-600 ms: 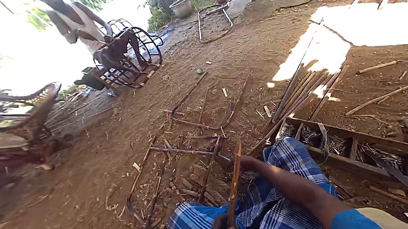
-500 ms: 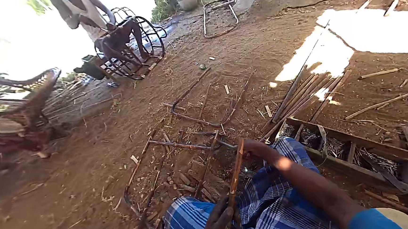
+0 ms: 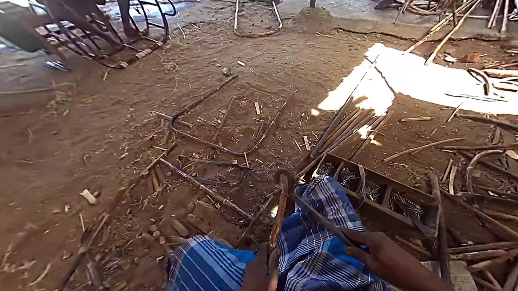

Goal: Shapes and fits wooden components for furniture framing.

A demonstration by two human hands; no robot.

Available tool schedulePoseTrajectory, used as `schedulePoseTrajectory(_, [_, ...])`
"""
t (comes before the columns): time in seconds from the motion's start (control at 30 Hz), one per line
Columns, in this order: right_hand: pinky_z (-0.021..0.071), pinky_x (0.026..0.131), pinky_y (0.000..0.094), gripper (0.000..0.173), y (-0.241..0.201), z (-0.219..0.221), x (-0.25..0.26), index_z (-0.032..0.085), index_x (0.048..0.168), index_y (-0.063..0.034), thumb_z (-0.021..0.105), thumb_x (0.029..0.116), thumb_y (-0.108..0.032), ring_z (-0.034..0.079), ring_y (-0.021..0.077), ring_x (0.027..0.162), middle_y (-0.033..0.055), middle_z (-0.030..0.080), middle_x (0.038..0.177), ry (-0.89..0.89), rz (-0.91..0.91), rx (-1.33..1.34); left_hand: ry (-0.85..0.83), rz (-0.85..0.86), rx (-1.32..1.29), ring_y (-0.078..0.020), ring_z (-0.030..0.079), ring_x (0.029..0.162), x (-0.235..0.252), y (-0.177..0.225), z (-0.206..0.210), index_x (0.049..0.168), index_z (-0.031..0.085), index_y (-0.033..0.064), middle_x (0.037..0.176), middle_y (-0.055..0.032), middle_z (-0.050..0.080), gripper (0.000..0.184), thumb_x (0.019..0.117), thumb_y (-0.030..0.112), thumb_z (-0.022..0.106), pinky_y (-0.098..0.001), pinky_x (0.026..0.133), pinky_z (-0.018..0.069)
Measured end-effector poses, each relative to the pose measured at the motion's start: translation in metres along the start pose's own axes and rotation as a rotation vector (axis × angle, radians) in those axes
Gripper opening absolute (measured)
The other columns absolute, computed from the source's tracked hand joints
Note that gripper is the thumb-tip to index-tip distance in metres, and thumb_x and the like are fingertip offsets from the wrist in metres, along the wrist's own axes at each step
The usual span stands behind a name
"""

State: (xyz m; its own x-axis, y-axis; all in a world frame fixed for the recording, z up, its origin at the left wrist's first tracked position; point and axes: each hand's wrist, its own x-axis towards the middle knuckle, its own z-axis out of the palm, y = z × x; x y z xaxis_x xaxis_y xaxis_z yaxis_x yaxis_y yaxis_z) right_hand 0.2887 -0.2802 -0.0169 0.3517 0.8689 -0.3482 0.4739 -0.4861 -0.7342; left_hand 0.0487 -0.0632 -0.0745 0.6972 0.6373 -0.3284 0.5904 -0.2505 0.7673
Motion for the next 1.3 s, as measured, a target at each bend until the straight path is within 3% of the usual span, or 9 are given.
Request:
schedulePoseTrajectory(0.17, [0.0552,0.089,0.0491,0.050,-0.011,0.010,0.012,0.047,0.155,-0.0183,0.051,0.1068,-0.032,0.069,0.0284,0.095,0.0146,0.071,0.110,-0.112,0.112,-0.095,0.036,-0.010,0.135,-0.0224,0.063,0.066,-0.004,-0.002,-0.001,0.117,0.063,0.0047,0.075,-0.0069,0.062,0.042,0.1066,0.041,0.044,-0.0444,0.064,0.0549])
schedulePoseTrajectory(0.27, [0.0621,0.063,0.0427,0.060,-0.017,0.020,0.010,0.022,0.163,-0.0181,0.046,0.1082,-0.022,0.067,0.0234,0.071,0.0121,0.063,0.103,-0.416,0.100,0.522,0.044,-0.055,0.146,-0.0210,0.062,0.066,-0.008,0.000,0.000,0.113,0.063,0.0073,0.073,-0.0055,0.060,0.040,0.1067,0.042,0.043,-0.0420,0.063,0.0540])
schedulePoseTrajectory(0.43, [0.0364,0.040,0.0244,0.053,-0.045,0.092,0.001,0.027,0.161,-0.0192,0.039,0.1095,-0.024,0.041,0.0079,0.048,-0.0009,0.052,0.080,-0.311,0.329,1.033,0.087,-0.009,0.031,-0.0148,0.056,0.059,-0.015,0.007,0.003,0.113,0.063,0.0083,0.070,-0.0011,0.056,0.039,0.1068,0.042,0.043,-0.0354,0.058,0.0514])
schedulePoseTrajectory(0.57, [0.0462,0.045,0.0308,0.055,-0.022,0.098,0.004,0.030,0.161,-0.0111,0.042,0.1090,-0.024,0.049,0.0127,0.050,0.0025,0.057,0.078,-0.117,0.218,0.689,-0.004,-0.094,0.013,-0.0201,0.062,0.069,-0.017,0.005,-0.005,0.117,0.063,0.0085,0.078,-0.0058,0.061,0.040,0.1077,0.042,0.042,-0.0411,0.067,0.0542])
schedulePoseTrajectory(0.7, [0.0591,0.064,0.0436,0.059,0.006,0.066,-0.003,0.039,0.160,-0.0207,0.056,0.1049,-0.028,0.065,0.0193,0.065,0.0090,0.073,0.100,0.111,0.051,0.131,0.013,-0.046,0.010,-0.0200,0.064,0.071,-0.010,0.000,0.001,0.119,0.064,0.0066,0.080,-0.0068,0.063,0.042,0.1077,0.040,0.042,-0.0405,0.069,0.0556])
schedulePoseTrajectory(0.87, [0.0581,0.084,0.0465,0.056,-0.012,0.027,-0.005,0.037,0.161,-0.0328,0.052,0.1066,-0.035,0.070,0.0227,0.089,0.0096,0.070,0.123,-0.107,0.170,-0.020,0.014,-0.014,0.049,-0.0183,0.061,0.067,-0.005,-0.012,0.007,0.112,0.064,0.0081,0.076,-0.0043,0.060,0.041,0.1068,0.042,0.041,-0.0396,0.065,0.0536])
schedulePoseTrajectory(1.0, [0.0575,0.082,0.0494,0.060,-0.017,0.029,-0.002,0.032,0.163,-0.0321,0.052,0.1061,-0.034,0.070,0.0267,0.086,0.0125,0.070,0.119,-0.170,0.265,-0.033,0.001,-0.037,0.075,-0.0195,0.061,0.067,-0.005,-0.012,0.008,0.110,0.064,0.0075,0.076,-0.0051,0.059,0.041,0.1073,0.042,0.041,-0.0398,0.065,0.0529])
schedulePoseTrajectory(1.1, [0.0569,0.054,0.0354,0.061,-0.015,0.024,-0.005,0.026,0.164,-0.0253,0.049,0.1078,-0.028,0.061,0.0182,0.061,0.0090,0.063,0.100,-0.306,0.228,0.489,-0.012,-0.051,0.064,-0.0184,0.060,0.068,-0.004,-0.013,0.006,0.111,0.063,0.0089,0.077,-0.0043,0.059,0.042,0.1074,0.045,0.040,-0.0388,0.066,0.0529])
schedulePoseTrajectory(1.3, [0.0396,0.037,0.0255,0.037,-0.060,0.084,-0.011,0.039,0.145,-0.0113,0.038,0.1103,-0.026,0.040,0.0092,0.044,-0.0026,0.041,0.067,-0.074,0.319,1.082,-0.060,-0.063,0.055,-0.0191,0.060,0.070,0.005,-0.019,0.003,0.106,0.063,0.0121,0.078,-0.0033,0.057,0.046,0.1069,0.049,0.036,-0.0417,0.068,0.0520])
